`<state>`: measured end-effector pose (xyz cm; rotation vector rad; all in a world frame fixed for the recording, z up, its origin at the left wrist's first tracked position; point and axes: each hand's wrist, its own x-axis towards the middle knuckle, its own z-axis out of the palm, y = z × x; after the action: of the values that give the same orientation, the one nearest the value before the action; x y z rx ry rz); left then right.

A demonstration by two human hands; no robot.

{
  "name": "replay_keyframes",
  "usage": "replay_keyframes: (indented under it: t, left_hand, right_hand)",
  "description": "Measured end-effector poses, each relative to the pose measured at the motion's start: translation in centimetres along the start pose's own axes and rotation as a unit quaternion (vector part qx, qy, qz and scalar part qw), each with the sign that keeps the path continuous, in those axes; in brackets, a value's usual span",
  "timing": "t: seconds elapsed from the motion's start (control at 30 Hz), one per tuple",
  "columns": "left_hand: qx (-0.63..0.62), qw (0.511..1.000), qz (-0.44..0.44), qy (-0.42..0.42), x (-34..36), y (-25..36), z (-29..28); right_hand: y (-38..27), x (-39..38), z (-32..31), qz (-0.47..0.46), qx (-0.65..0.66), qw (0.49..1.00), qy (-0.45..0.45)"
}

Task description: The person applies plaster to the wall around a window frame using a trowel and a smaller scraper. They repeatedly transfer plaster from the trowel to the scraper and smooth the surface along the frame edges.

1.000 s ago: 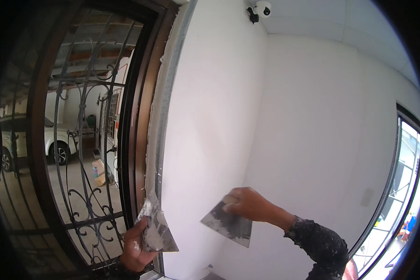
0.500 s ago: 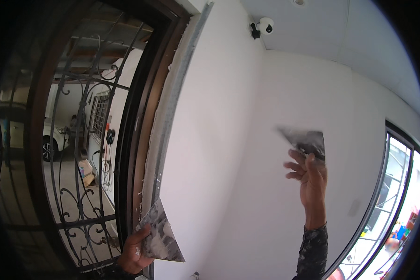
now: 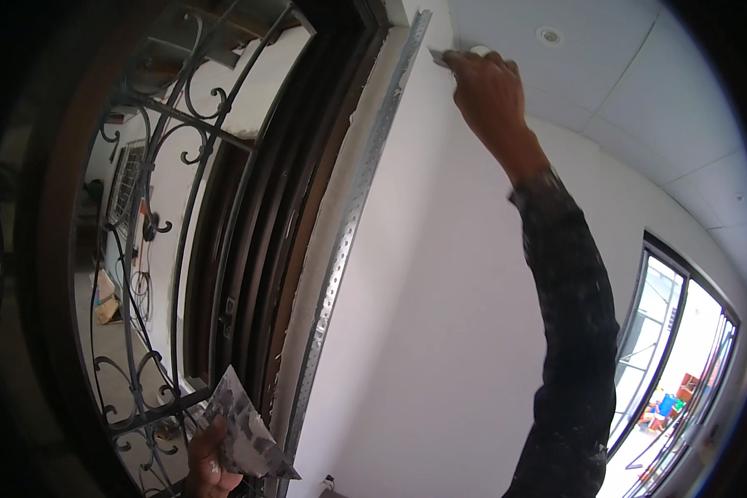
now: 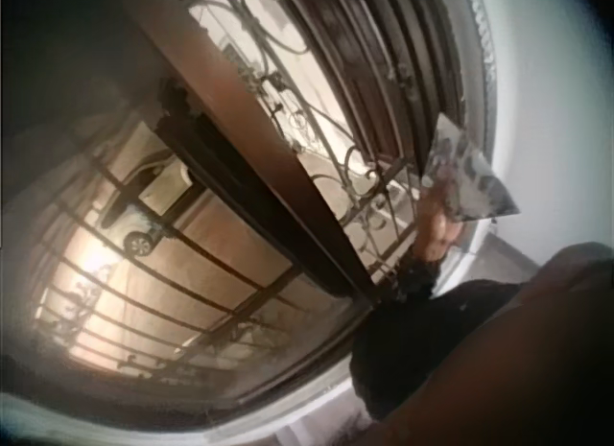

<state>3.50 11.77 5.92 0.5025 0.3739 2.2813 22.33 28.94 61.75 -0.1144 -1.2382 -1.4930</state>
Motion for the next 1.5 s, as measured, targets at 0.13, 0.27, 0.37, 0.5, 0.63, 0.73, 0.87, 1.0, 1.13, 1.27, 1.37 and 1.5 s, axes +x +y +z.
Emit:
replay_keyframes:
  t: [0.13,0.27,0.37,0.5,0.63,0.73,0.87,1.0,1.13,1.27,1.37,1.5]
  left_hand:
    - [-0.066,0.997,-0.021,-0.026,-0.3,0.3,-1.9]
    - [-0.116,0.993,-0.021,-0.026,-0.2,1.0,-3.1]
    - [-0.121,0.980,-0.006,-0.156,0.5,2.2,-3.9]
    - [0.003,1.000,0.015,0.007,0.3,2.0,-3.8]
    - [-0.031,0.999,-0.007,-0.006,-0.5,2.2,-3.2]
    - [-0.001,1.000,-0.005,-0.024,-0.6,2.7,-2.6]
    - [-0.035,0.998,-0.033,-0.035,-1.2,3.4,-1.4]
    - [-0.069,0.994,-0.044,-0.070,-1.5,4.0,-0.5]
    - [-0.075,0.994,-0.065,-0.050,-1.7,4.1,-0.2]
    - [-0.064,0.993,0.032,-0.090,-1.0,3.7,0.2]
    - [-0.062,0.989,0.069,-0.115,-1.1,3.8,0.9]
    - [-0.069,0.987,0.078,-0.123,-1.6,4.2,1.9]
  right_hand:
    - [-1.2,4.3,3.8,-0.027,-0.044,0.998,0.046]
    - [-2.5,5.7,5.2,-0.049,-0.055,0.996,0.047]
    - [-3.1,6.1,5.8,-0.047,-0.072,0.996,0.016]
    - [-3.1,6.4,6.8,-0.059,-0.114,0.991,0.022]
    - [-2.8,6.7,7.5,-0.067,-0.139,0.988,0.004]
    - [-2.7,6.9,7.8,-0.069,-0.130,0.989,0.002]
    - [-2.8,7.1,8.0,-0.071,-0.139,0.987,-0.038]
    - [-3.0,7.1,8.1,-0.069,-0.133,0.986,-0.077]
    - [-3.2,6.7,8.2,-0.073,-0.126,0.986,-0.080]
    - [-3.7,5.9,8.1,-0.082,-0.106,0.988,-0.078]
    - [-4.4,5.3,7.8,-0.077,-0.093,0.989,-0.085]
    - [-5.2,4.4,7.0,-0.081,-0.074,0.989,-0.096]
